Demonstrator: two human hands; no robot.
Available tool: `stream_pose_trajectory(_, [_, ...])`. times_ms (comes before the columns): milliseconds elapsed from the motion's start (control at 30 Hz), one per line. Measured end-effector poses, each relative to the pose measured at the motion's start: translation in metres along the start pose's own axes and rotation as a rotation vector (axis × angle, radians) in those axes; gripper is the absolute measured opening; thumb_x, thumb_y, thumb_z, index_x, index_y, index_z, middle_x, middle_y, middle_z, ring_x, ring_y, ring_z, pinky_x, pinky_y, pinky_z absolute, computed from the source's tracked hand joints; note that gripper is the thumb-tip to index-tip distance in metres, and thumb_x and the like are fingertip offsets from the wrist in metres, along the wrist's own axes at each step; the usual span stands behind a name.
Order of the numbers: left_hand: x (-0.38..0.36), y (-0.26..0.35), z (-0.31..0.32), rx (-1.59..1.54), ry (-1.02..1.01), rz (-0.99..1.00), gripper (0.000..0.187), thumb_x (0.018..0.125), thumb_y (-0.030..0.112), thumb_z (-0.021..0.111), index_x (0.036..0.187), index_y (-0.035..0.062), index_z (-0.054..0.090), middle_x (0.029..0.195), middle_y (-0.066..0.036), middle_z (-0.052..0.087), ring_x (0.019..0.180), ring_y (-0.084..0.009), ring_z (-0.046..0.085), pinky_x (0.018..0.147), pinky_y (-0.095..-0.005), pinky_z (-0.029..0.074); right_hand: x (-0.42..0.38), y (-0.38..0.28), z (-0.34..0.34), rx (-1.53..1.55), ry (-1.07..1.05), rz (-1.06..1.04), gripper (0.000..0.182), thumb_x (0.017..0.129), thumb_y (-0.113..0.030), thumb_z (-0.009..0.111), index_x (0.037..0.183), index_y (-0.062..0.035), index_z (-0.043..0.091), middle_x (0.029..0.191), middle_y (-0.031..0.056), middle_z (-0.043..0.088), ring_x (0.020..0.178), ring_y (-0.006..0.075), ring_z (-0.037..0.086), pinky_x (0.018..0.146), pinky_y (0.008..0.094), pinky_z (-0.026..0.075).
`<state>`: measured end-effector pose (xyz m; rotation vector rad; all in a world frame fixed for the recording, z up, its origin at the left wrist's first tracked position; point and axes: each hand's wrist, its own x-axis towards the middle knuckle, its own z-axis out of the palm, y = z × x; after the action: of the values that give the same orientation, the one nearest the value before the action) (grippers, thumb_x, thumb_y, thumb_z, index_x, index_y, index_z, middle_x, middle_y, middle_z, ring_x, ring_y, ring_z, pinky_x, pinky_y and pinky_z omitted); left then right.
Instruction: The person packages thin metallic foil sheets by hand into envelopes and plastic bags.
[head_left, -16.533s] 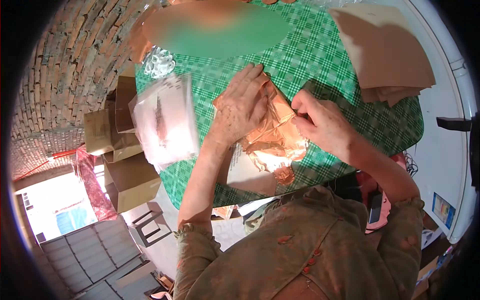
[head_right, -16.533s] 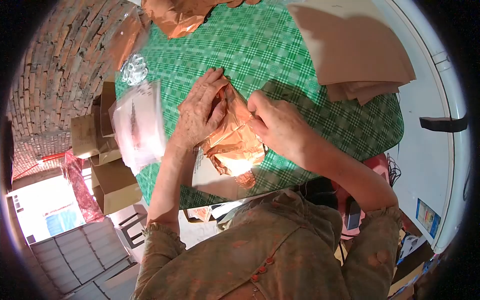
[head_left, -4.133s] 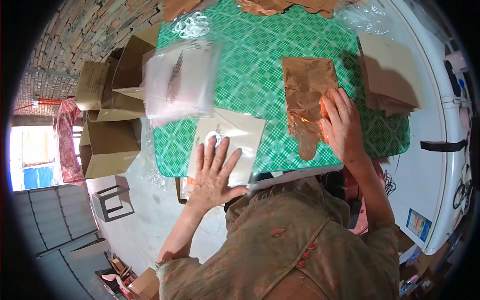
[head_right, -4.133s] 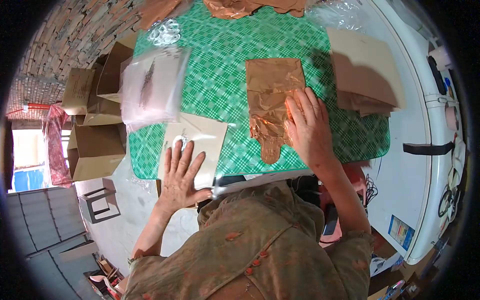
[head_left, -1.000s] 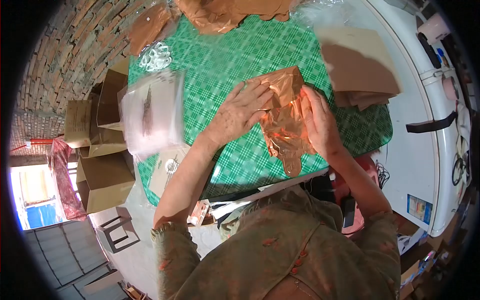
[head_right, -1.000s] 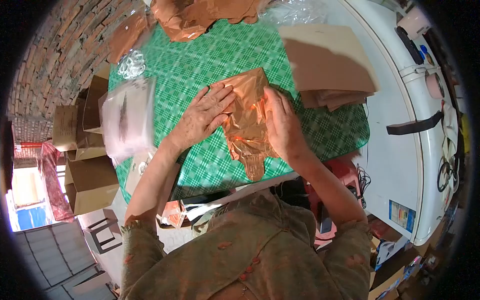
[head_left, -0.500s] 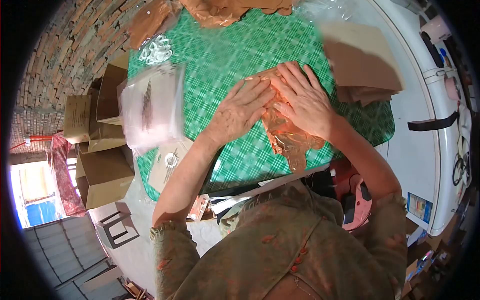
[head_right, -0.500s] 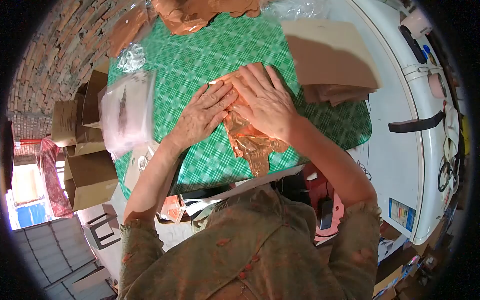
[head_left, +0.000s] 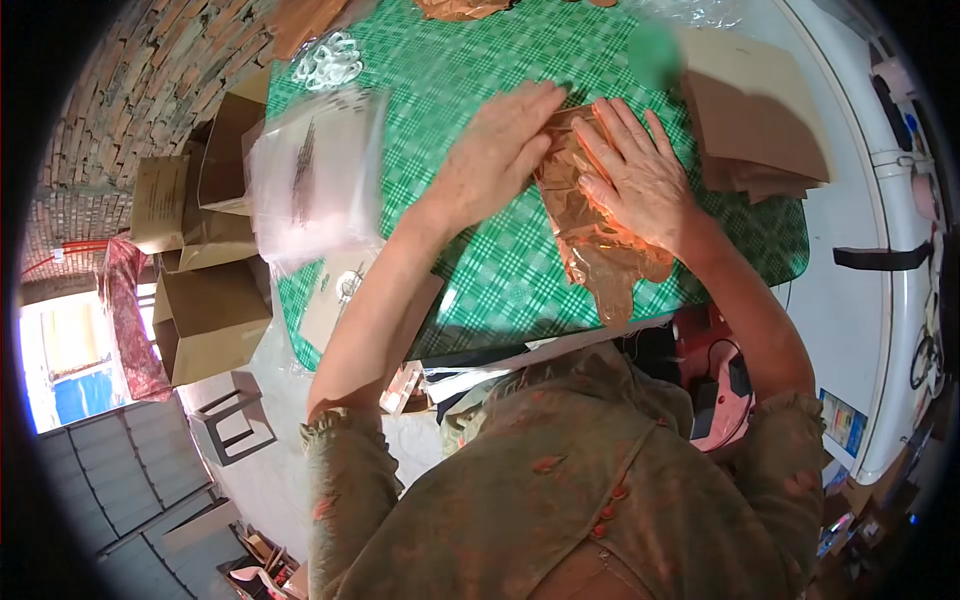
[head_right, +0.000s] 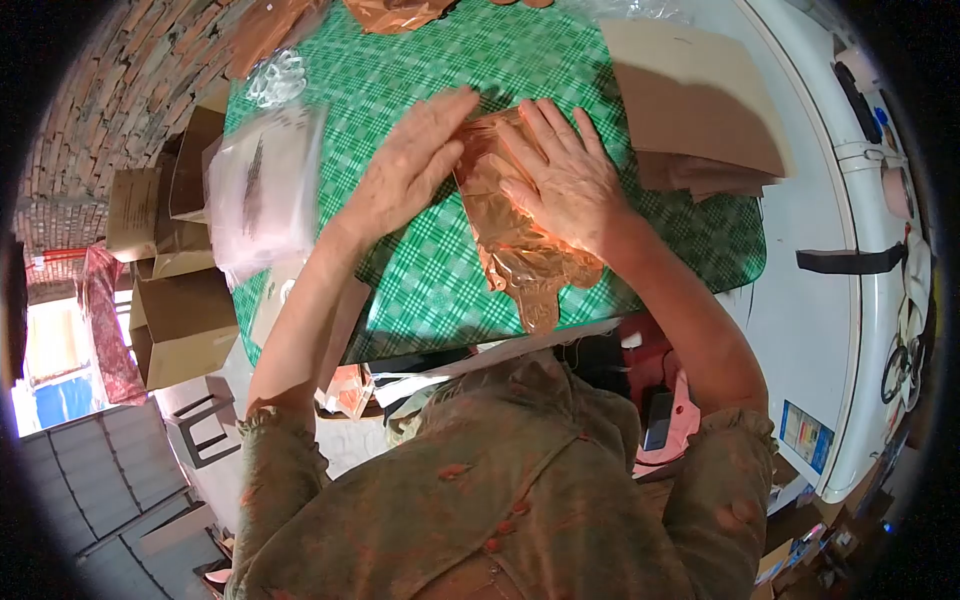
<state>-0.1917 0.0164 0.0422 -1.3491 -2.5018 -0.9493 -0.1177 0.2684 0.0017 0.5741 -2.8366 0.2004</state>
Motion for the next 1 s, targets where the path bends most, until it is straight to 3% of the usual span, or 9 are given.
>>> stream_pose_trajectory(133, [0.024,-0.002,0.024,0.031,0.098,-0.001,0.052,0.112,0.025,0.055,0.161,0.0090,0.050,0.165,-0.020,0.049,0.155,-0.0396,0.042,0.129,-0.0486,0.034,0.001,0.000,-0.006,-0.027,-0.023,-0.007,0.064,0.108,-0.048,0.056,0.162,-0.0130,0.048,0.174,0.0159,0.033,0.163,0.0332,0.025,0.134,0.0549,0.016])
stream_pose_trajectory(267, [0.030,0.006,0.061,0.025,0.121,-0.027,0.060,0.113,0.032,0.052,0.164,0.0027,0.041,0.168,-0.021,0.044,0.157,-0.0395,0.039,0.130,-0.0508,0.031,0.001,0.001,-0.003,-0.035,0.000,-0.013,0.065,0.108,-0.046,0.057,0.160,-0.0086,0.049,0.173,0.0174,0.035,0.163,0.0332,0.026,0.134,0.0552,0.016])
stream_pose_trajectory(300, [0.027,0.008,0.069,0.160,0.066,-0.046,0.066,0.114,0.040,0.046,0.166,0.0013,0.036,0.171,-0.019,0.040,0.160,-0.0373,0.035,0.132,-0.0515,0.027,0.001,0.002,0.000,-0.030,0.021,-0.019,0.066,0.107,-0.046,0.057,0.160,-0.0073,0.049,0.172,0.0176,0.036,0.163,0.0332,0.026,0.134,0.0551,0.016])
stream_pose_trajectory(500, [0.026,0.012,0.075,0.288,0.003,-0.106,0.069,0.114,0.046,0.041,0.168,0.0036,0.034,0.174,-0.016,0.036,0.163,-0.0326,0.028,0.134,-0.0503,0.019,0.003,0.004,-0.002,0.008,0.036,-0.018,0.070,0.105,-0.043,0.060,0.160,-0.0011,0.047,0.171,0.0176,0.038,0.162,0.0330,0.028,0.134,0.0542,0.015])
stream_pose_trajectory(667, [0.024,0.014,0.076,0.331,-0.018,-0.114,0.066,0.114,0.045,0.044,0.166,0.0039,0.040,0.173,-0.016,0.037,0.163,-0.0322,0.029,0.134,-0.0502,0.020,-0.007,0.009,-0.011,0.044,0.078,0.000,0.069,0.102,-0.037,0.066,0.156,0.0032,0.049,0.167,0.0200,0.042,0.159,0.0347,0.034,0.133,0.0542,0.018])
stream_pose_trajectory(900, [0.028,0.019,0.075,0.371,-0.048,-0.145,0.065,0.111,0.041,0.048,0.164,0.0038,0.043,0.173,-0.016,0.038,0.162,-0.0317,0.031,0.134,-0.0504,0.020,-0.008,0.019,-0.025,-0.017,0.203,-0.021,0.057,0.097,-0.029,0.069,0.139,0.0081,0.059,0.146,0.0219,0.057,0.144,0.0382,0.047,0.124,0.0516,0.036])
stream_pose_trajectory(1000, [0.027,0.016,0.076,0.453,-0.090,-0.132,0.067,0.113,0.045,0.037,0.166,0.0040,0.040,0.174,-0.013,0.037,0.164,-0.0285,0.028,0.135,-0.0490,0.016,0.018,0.011,-0.018,0.053,0.259,-0.010,0.049,0.093,-0.026,0.070,0.129,0.0066,0.063,0.137,0.0200,0.061,0.133,0.0377,0.053,0.116,0.0489,0.043])
